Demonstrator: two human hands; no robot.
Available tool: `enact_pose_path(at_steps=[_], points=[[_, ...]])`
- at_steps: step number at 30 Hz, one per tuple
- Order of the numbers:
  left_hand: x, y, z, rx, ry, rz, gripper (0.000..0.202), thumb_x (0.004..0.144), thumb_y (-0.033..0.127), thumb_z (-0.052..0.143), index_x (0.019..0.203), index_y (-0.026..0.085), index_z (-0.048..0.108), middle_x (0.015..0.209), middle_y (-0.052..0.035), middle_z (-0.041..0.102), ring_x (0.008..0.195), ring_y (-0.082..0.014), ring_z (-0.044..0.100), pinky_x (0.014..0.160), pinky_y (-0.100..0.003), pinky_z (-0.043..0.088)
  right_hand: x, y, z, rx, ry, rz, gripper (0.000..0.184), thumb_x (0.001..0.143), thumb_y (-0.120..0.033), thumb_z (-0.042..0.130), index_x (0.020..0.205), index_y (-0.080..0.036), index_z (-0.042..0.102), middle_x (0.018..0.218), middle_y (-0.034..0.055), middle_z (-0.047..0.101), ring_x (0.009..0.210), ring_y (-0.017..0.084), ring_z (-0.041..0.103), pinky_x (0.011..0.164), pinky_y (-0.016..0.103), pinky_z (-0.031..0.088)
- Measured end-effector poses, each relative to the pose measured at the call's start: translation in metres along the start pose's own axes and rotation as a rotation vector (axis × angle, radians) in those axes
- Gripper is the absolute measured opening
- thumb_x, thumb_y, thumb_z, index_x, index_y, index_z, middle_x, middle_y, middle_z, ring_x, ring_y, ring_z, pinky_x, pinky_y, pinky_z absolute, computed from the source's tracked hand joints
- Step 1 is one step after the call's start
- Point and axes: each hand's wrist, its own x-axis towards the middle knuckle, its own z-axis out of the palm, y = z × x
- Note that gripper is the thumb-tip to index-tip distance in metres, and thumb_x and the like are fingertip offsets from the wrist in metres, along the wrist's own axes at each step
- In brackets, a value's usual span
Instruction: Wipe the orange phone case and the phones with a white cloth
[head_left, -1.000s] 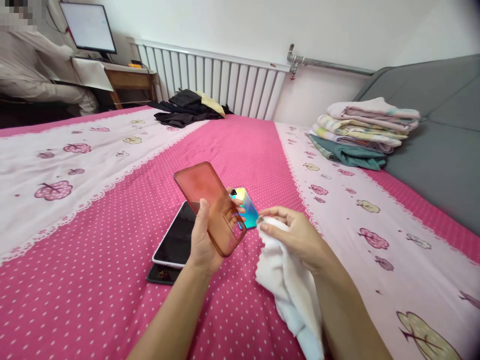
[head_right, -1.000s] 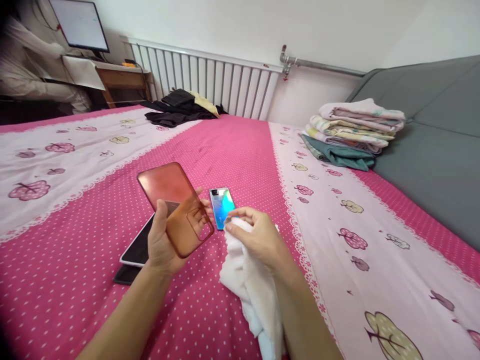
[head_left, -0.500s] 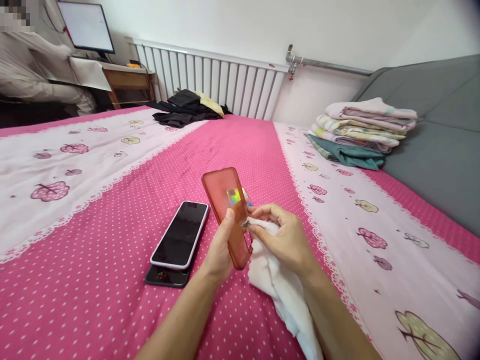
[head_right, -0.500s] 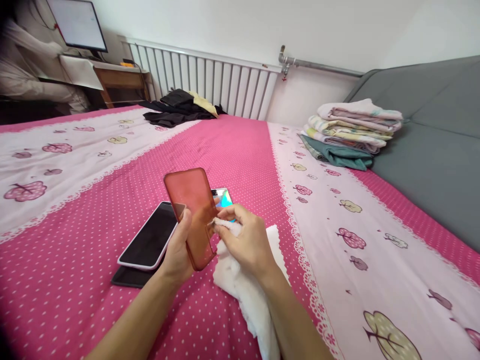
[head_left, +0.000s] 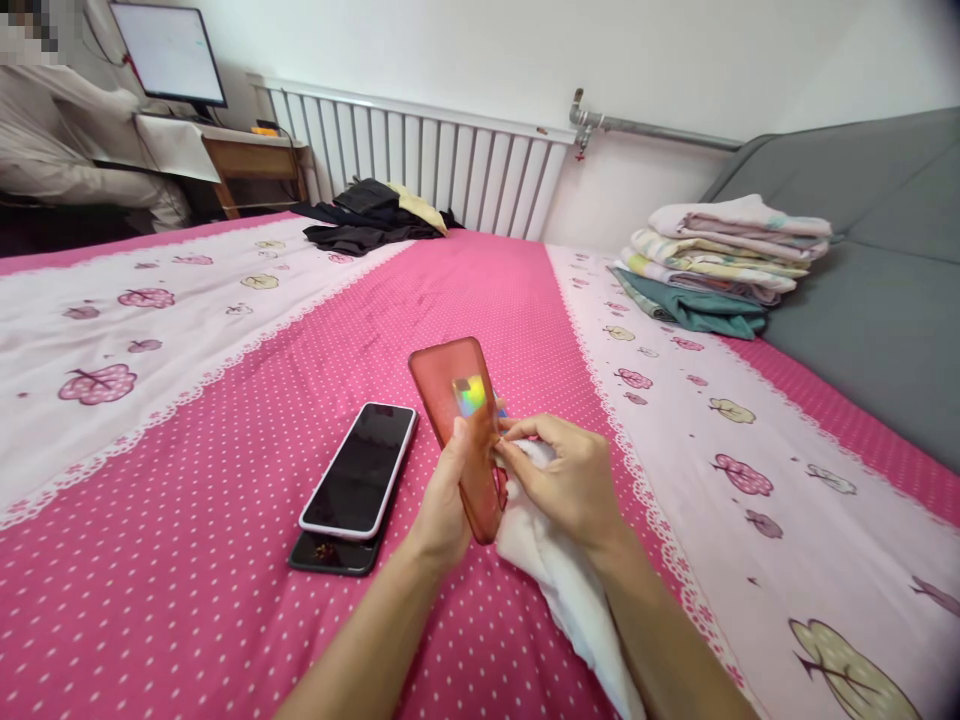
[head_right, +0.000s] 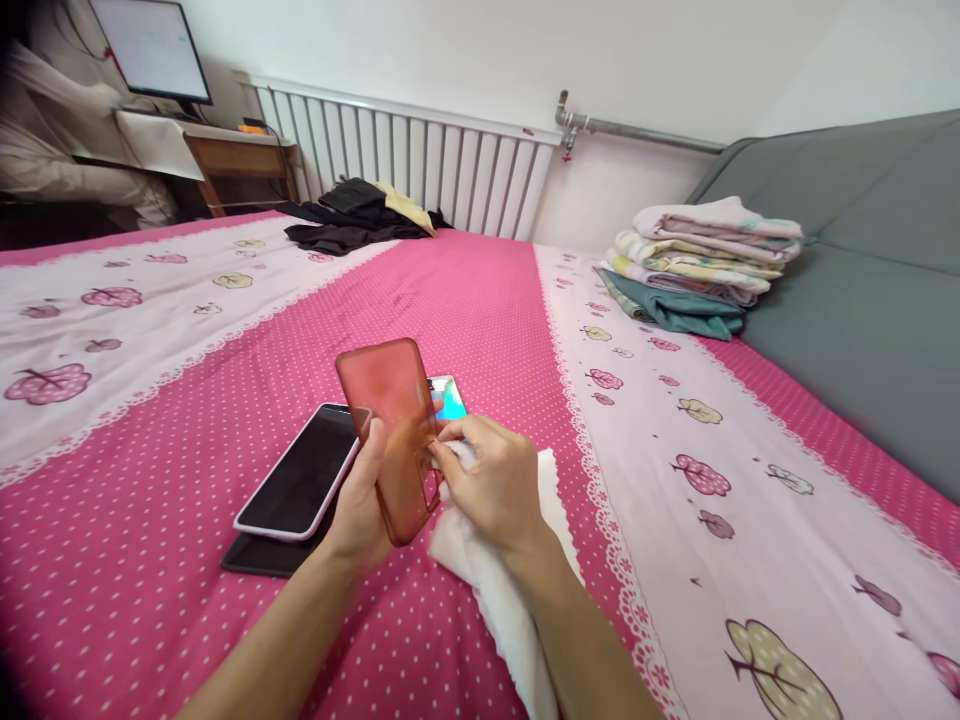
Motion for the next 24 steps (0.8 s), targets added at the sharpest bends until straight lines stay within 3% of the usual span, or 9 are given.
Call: enact_pose_path(at_steps=[7,12,17,24], points=[[0.001,-0.005,-0.006,-0.002,-0.075,0.012,0.050,0.083,0.056,0.048,0.104,0.014,0.065,0.101,-0.0102,0.067,0.092,-0.0223,0.062,0.076,-0.030,0.049,0.003,-0.004,0.002,0.075,-0.028,0.273,0.010,0.074,-0.029,0.064,0.070,-0.020,0.063,0.077,0.0043,0.072,0.072,0.020,0.067,0.066,0.030,0.048],[-0.002,0.001,-0.006,0.084,-0.048,0.073,0.051,0.086,0.056,0.043,0.113,0.017,0.061,0.109,-0.0091,0.064,0.076,-0.0165,0.061,0.062,-0.026,0.047,0.003,0.007,0.004,0.191,-0.194,0.402,0.017,0.069,-0.033,0.067,0.064,-0.018,0.061,0.069,0.0058,0.070,0.067,0.020,0.065,0.062,0.029,0.046],[-0.004,0.010,-0.002,0.079,-0.023,0.159,0.053,0.086,0.055,0.042,0.117,0.014,0.058,0.107,-0.0113,0.064,0.090,-0.0212,0.059,0.069,-0.028,0.048,0.001,0.012,0.008,0.153,-0.331,0.390,0.017,0.068,-0.032,0.068,0.062,-0.018,0.062,0.065,0.0043,0.069,0.063,0.019,0.064,0.059,0.028,0.044],[-0.001,0.016,-0.001,-0.031,0.067,0.041,0.054,0.090,0.051,0.034,0.117,0.012,0.059,0.111,-0.0135,0.064,0.090,-0.0209,0.060,0.061,-0.025,0.046,0.001,-0.001,0.009,0.056,-0.147,0.243,0.007,0.072,-0.027,0.068,0.068,-0.021,0.066,0.071,-0.0002,0.071,0.067,0.017,0.065,0.064,0.028,0.045]])
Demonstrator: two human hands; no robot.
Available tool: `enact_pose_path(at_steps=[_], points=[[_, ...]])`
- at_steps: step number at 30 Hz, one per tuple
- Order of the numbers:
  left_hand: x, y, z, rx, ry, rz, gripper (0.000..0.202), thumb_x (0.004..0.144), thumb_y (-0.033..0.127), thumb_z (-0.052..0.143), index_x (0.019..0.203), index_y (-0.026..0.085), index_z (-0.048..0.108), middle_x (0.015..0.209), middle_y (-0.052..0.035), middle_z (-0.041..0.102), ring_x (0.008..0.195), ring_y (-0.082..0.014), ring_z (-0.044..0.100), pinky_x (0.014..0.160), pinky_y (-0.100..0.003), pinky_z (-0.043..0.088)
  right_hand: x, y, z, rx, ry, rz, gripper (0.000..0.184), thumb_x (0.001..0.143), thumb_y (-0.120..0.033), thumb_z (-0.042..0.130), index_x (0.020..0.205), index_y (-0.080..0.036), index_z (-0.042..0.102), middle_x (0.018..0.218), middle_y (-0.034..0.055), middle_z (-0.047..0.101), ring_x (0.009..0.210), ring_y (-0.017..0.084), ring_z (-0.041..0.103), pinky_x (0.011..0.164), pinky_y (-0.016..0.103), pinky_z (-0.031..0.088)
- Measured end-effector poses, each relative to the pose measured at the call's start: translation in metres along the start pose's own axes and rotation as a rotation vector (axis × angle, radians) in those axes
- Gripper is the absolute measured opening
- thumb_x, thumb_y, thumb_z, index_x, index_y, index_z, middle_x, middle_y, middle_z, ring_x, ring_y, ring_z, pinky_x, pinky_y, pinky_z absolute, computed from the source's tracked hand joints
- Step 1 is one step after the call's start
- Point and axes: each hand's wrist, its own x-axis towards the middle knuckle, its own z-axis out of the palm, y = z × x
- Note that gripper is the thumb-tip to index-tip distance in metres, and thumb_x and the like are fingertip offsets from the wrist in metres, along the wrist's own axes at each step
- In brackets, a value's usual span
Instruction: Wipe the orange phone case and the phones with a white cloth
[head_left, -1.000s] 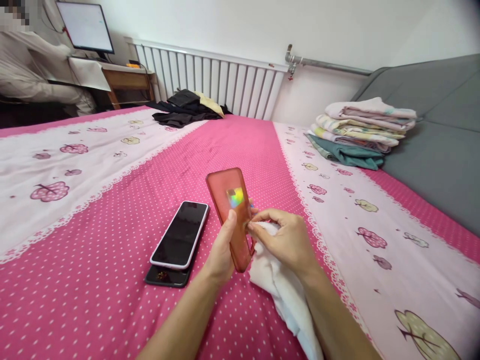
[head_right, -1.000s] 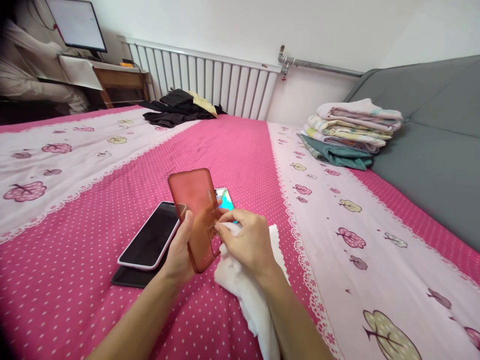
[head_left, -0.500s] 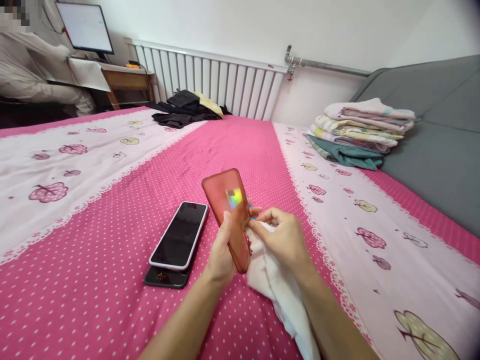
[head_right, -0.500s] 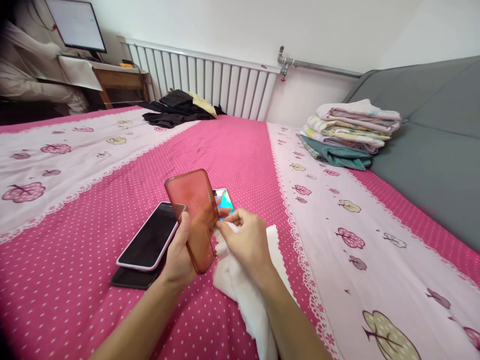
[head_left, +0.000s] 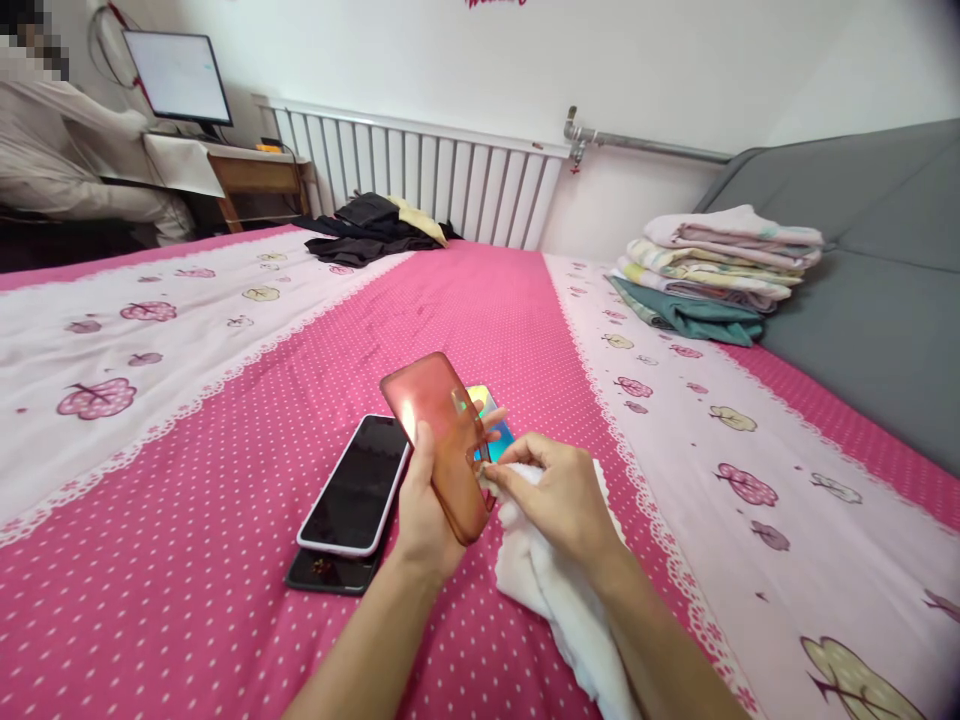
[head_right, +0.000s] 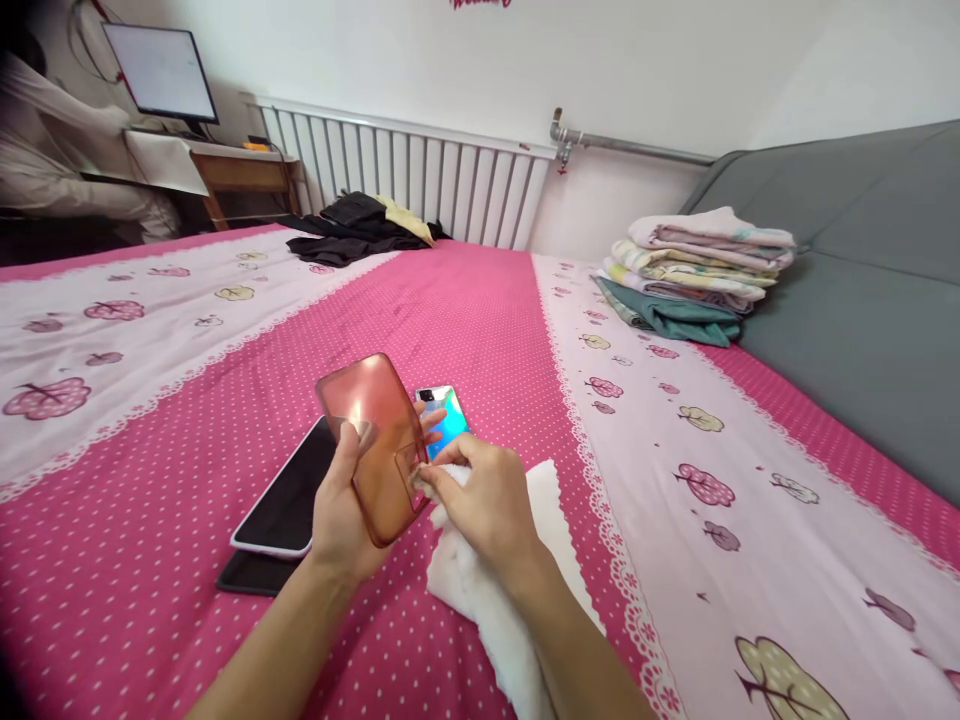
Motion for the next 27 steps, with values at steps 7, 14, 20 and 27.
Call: enact_pose_path(at_steps=[7,14,20,27], points=[[0.0022,0.0020,-0.0005,-0.098,0.009,-0.253,0.058,0.091,0.051,0.033,0.108,0.006,0.064,0.092,-0.0133,0.069,0.059,-0.0110,0.058,0.053,-0.021,0.047,-0.0009,0.0009,-0.0004,-0.048,0.157,-0.104,0.006,0.075,-0.025,0.067,0.070,-0.022,0.066,0.073,-0.0012,0.071,0.067,0.016,0.065,0.063,0.026,0.045],[0.0035,0.0057,-0.0079,-0.192,-0.055,-0.307,0.056,0.091,0.048,0.036,0.113,0.003,0.061,0.096,-0.0143,0.069,0.065,-0.0127,0.061,0.052,-0.021,0.047,-0.0029,0.0066,0.0039,-0.155,0.237,-0.380,0.009,0.082,-0.024,0.062,0.074,-0.020,0.064,0.074,0.0004,0.068,0.068,0.014,0.063,0.064,0.025,0.044],[0.0023,0.0032,-0.0026,-0.147,-0.076,-0.227,0.058,0.091,0.050,0.034,0.115,0.005,0.061,0.105,-0.0153,0.068,0.056,-0.0098,0.056,0.046,-0.020,0.043,-0.0020,0.0015,0.0017,0.017,0.195,-0.129,0.009,0.076,-0.026,0.067,0.071,-0.020,0.062,0.071,-0.0006,0.068,0.066,0.015,0.063,0.063,0.026,0.045],[-0.0035,-0.0013,-0.0006,-0.008,-0.177,-0.058,0.057,0.089,0.052,0.036,0.120,0.011,0.060,0.117,-0.0148,0.063,0.061,-0.0108,0.056,0.046,-0.019,0.041,0.0025,0.0009,0.0010,0.317,0.035,0.085,0.016,0.074,-0.032,0.066,0.070,-0.018,0.059,0.069,0.0016,0.066,0.066,0.016,0.062,0.062,0.027,0.046]])
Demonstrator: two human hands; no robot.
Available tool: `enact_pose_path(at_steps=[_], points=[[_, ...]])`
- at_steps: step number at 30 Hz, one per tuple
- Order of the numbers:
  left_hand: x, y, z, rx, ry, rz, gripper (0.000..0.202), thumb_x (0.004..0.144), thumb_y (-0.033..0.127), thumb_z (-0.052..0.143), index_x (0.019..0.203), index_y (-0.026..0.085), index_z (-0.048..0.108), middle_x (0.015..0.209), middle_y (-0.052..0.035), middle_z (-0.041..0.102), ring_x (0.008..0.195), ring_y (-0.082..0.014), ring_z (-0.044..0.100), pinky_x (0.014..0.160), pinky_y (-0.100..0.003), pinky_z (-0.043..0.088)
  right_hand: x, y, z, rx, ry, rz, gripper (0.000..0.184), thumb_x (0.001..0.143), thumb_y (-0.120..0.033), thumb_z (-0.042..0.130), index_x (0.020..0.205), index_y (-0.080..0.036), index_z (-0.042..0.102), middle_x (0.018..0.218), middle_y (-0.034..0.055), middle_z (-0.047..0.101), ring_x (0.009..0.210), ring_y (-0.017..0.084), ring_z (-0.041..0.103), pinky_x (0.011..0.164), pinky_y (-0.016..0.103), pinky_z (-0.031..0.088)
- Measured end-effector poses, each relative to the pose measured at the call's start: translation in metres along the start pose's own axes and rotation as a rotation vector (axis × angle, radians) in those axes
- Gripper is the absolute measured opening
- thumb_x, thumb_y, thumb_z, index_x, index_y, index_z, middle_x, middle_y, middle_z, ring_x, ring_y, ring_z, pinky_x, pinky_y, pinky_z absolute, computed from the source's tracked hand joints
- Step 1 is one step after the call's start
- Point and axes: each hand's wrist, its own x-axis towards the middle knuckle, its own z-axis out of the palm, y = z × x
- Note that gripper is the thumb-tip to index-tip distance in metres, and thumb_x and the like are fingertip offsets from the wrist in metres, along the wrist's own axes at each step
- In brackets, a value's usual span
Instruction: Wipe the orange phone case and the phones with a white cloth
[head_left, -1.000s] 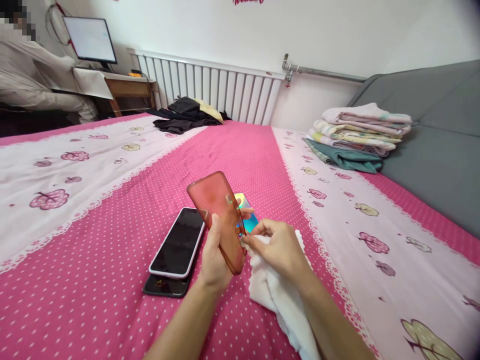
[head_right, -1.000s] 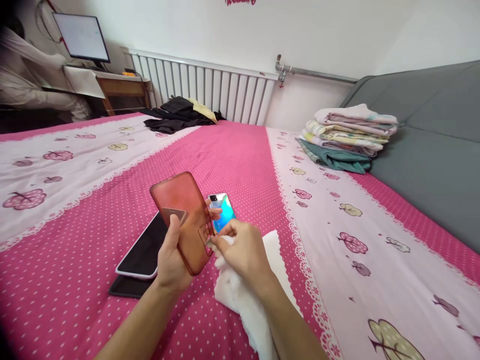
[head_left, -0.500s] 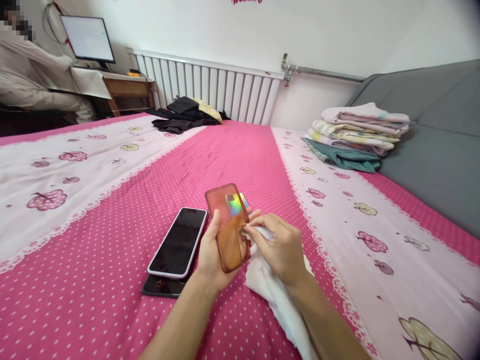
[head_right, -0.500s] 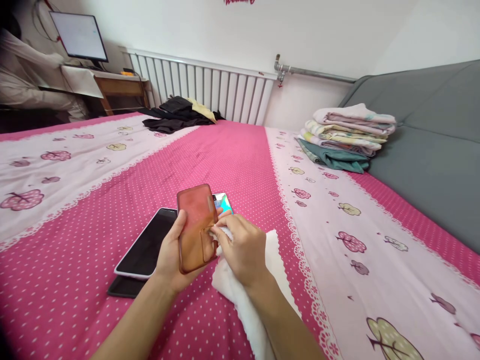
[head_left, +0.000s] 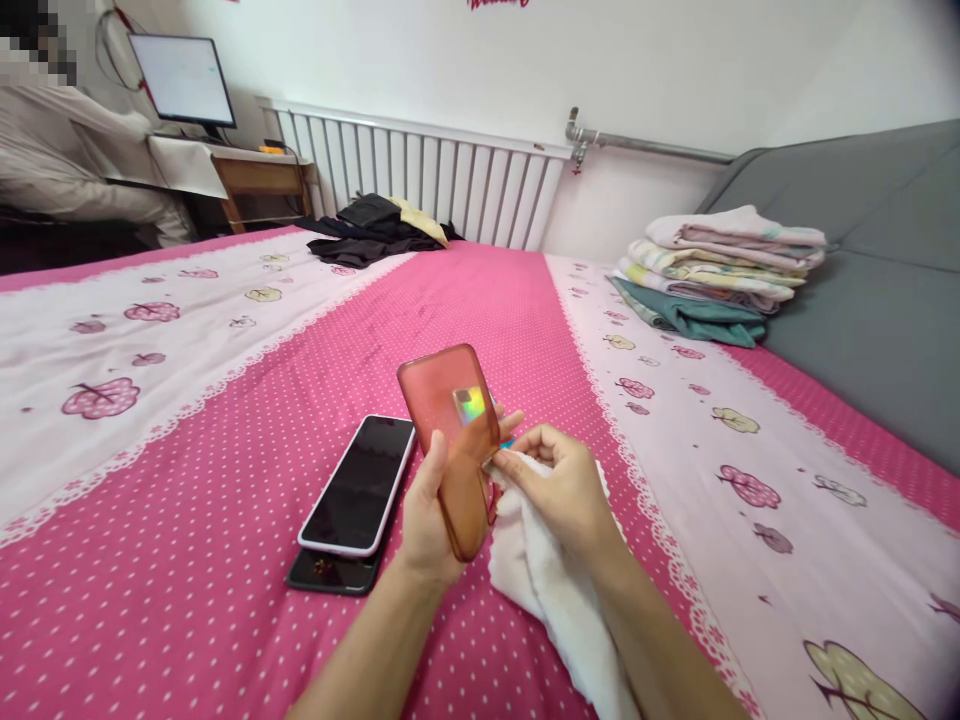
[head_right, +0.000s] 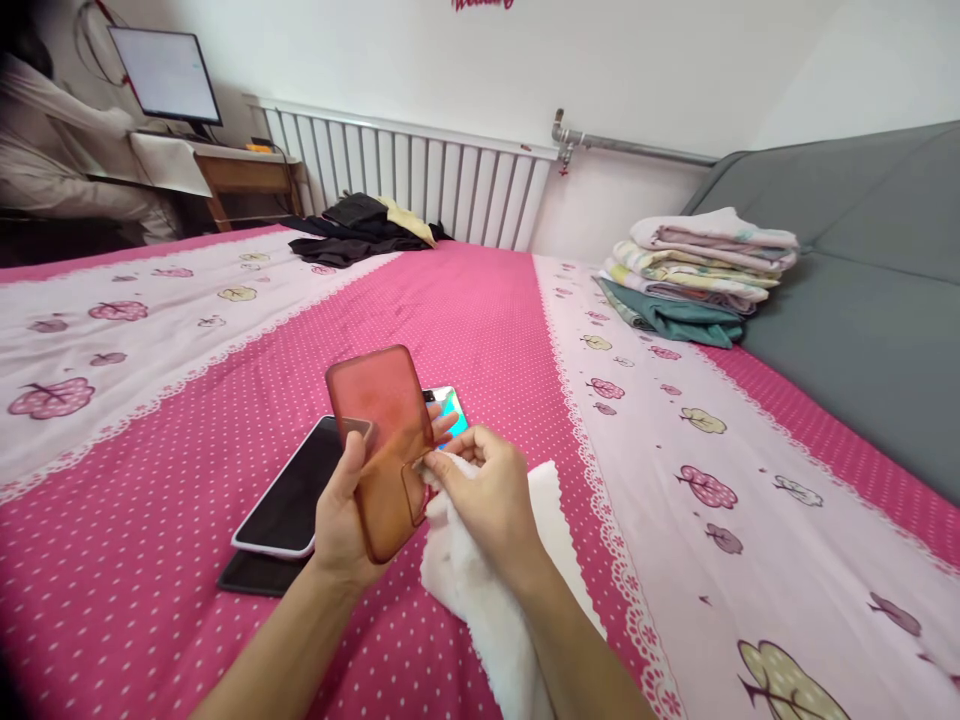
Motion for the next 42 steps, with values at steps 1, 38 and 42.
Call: enact_pose_path(at_steps=[1,38,42], points=[[-0.001,0.000,-0.001,0.014,-0.007,0.010,0.056,0.087,0.052,0.039,0.119,0.012,0.060,0.118,-0.0144,0.063,0.057,-0.0090,0.054,0.044,-0.018,0.039,0.000,0.000,0.000,0.016,-0.003,0.001,0.017,0.073,-0.032,0.066,0.070,-0.018,0.059,0.068,0.0017,0.066,0.066,0.016,0.061,0.062,0.027,0.046],[-0.007,0.034,-0.008,0.118,-0.180,-0.046,0.093,0.066,0.082,0.040,0.124,0.012,0.056,0.116,-0.0171,0.063,0.125,-0.0379,0.043,0.103,-0.050,0.030,0.014,0.008,-0.040,-0.925,0.219,-0.241,0.029,0.088,-0.025,0.038,0.066,-0.019,0.055,0.056,0.0021,0.057,0.050,0.015,0.047,0.051,0.027,0.023],[-0.003,0.039,-0.016,0.179,-0.197,-0.252,0.092,0.071,0.081,0.030,0.126,0.012,0.054,0.125,-0.0180,0.057,0.130,-0.0356,0.036,0.104,-0.047,0.026,0.011,0.008,-0.042,-0.959,0.164,-0.410,0.025,0.089,-0.022,0.040,0.074,-0.019,0.060,0.067,0.0043,0.063,0.057,0.016,0.054,0.052,0.027,0.026]])
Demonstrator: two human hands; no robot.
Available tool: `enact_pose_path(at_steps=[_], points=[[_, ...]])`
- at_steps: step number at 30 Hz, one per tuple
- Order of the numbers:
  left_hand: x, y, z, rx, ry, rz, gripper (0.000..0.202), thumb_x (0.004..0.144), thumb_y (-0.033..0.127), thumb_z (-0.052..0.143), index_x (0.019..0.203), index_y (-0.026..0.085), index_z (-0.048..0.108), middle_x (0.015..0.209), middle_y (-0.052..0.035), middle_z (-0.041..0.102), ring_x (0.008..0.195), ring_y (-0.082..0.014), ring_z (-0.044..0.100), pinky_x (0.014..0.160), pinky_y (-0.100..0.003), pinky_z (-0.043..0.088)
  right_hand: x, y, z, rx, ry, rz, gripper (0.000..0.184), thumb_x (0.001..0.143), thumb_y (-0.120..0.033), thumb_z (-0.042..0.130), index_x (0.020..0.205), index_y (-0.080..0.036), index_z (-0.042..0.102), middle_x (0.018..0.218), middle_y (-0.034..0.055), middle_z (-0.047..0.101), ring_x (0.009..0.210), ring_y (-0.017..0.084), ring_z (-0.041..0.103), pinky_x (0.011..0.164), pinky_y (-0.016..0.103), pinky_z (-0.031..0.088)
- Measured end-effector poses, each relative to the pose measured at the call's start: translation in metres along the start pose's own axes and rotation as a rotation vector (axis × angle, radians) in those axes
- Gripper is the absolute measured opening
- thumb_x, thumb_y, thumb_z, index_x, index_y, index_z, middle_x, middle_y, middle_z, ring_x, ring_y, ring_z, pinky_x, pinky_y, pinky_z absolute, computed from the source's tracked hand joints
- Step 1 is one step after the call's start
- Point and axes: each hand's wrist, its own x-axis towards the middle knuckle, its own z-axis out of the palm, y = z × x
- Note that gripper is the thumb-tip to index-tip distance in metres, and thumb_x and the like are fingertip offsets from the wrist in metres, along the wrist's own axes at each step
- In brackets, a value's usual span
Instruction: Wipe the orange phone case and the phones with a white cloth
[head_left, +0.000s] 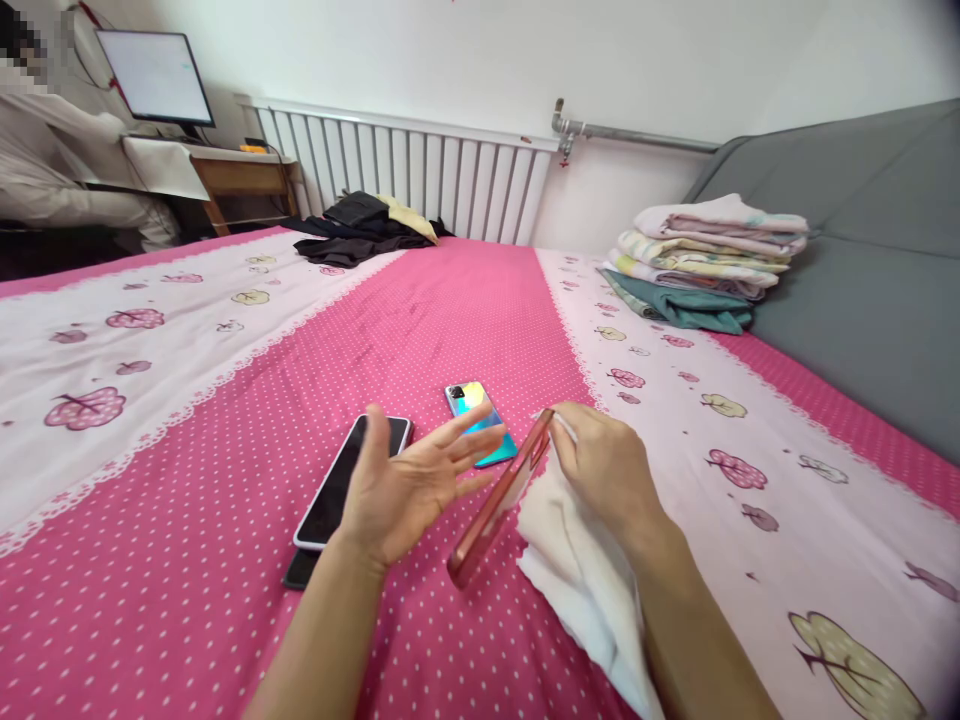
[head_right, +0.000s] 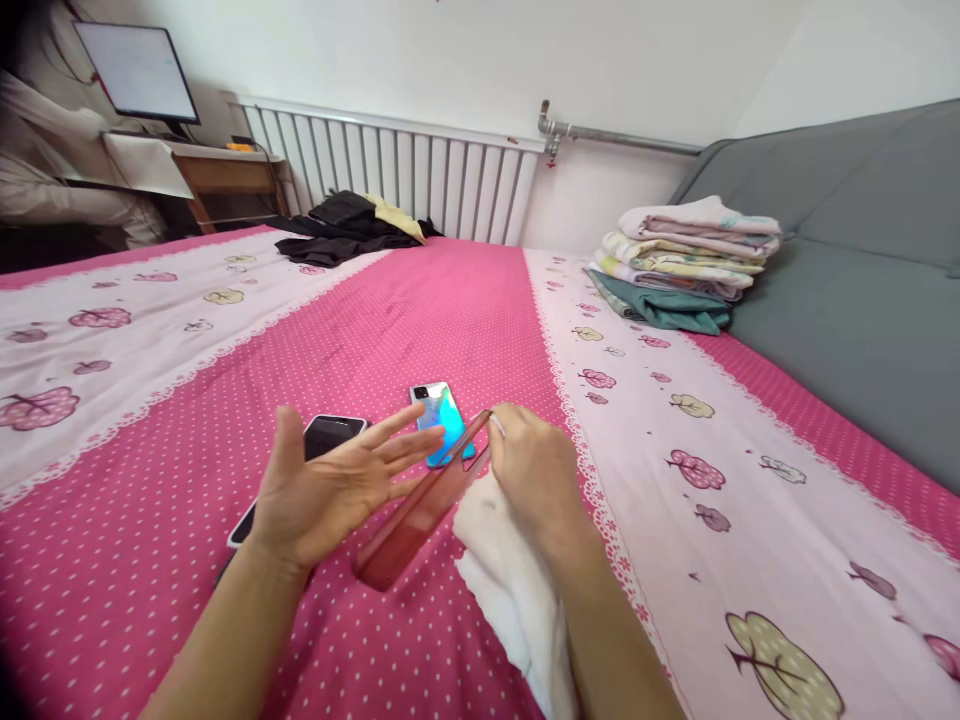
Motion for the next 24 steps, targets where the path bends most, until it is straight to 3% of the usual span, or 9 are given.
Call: enact_pose_path(at_steps=[2,4,8,12,15,24], points=[[0.003,-0.009,0.001,0.106,0.061,-0.082,0.069,0.081,0.068,0.038,0.124,0.018,0.057,0.126,-0.0136,0.057,0.132,-0.0304,0.035,0.104,-0.042,0.027,-0.003,-0.007,0.000,-0.002,-0.035,-0.098,0.024,0.090,-0.022,0.041,0.077,-0.019,0.061,0.069,0.0038,0.063,0.058,0.015,0.055,0.051,0.027,0.026],[0.007,-0.022,0.006,0.150,0.087,-0.123,0.046,0.084,0.051,0.051,0.120,0.024,0.059,0.121,-0.0088,0.060,0.127,-0.0272,0.042,0.102,-0.039,0.030,-0.006,-0.017,-0.001,-0.008,-0.078,-0.171,0.024,0.090,-0.023,0.042,0.075,-0.019,0.060,0.067,0.0024,0.062,0.055,0.014,0.054,0.049,0.027,0.024],[0.011,-0.039,0.016,0.086,0.093,-0.159,0.038,0.079,0.025,0.065,0.117,0.023,0.060,0.115,-0.0068,0.064,0.117,-0.0246,0.053,0.100,-0.037,0.034,-0.012,-0.033,-0.002,0.060,-0.008,-0.198,0.025,0.090,-0.025,0.044,0.072,-0.019,0.061,0.063,0.0016,0.062,0.054,0.013,0.055,0.048,0.026,0.027],[0.013,-0.042,0.013,0.018,0.044,-0.129,0.045,0.082,0.023,0.060,0.127,0.025,0.053,0.123,-0.0078,0.060,0.122,-0.0248,0.049,0.105,-0.040,0.030,-0.014,-0.037,-0.002,0.242,0.207,-0.096,0.013,0.086,-0.027,0.054,0.079,-0.019,0.062,0.069,0.0005,0.068,0.058,0.012,0.060,0.052,0.023,0.037],[0.014,-0.043,0.012,0.026,0.059,-0.050,0.051,0.083,0.024,0.059,0.133,0.029,0.047,0.134,-0.0053,0.052,0.129,-0.0245,0.041,0.109,-0.040,0.025,-0.013,-0.039,-0.003,0.320,0.295,-0.038,0.011,0.083,-0.025,0.059,0.074,-0.019,0.059,0.066,-0.0015,0.067,0.055,0.011,0.061,0.052,0.022,0.040],[0.014,-0.044,0.022,0.210,0.110,0.137,0.043,0.082,0.027,0.062,0.124,0.028,0.057,0.146,-0.0011,0.039,0.139,-0.0238,0.024,0.113,-0.037,0.016,-0.008,-0.045,-0.013,0.603,0.147,0.295,0.023,0.074,-0.029,0.065,0.058,-0.018,0.054,0.051,-0.0037,0.056,0.047,0.009,0.050,0.047,0.022,0.037]])
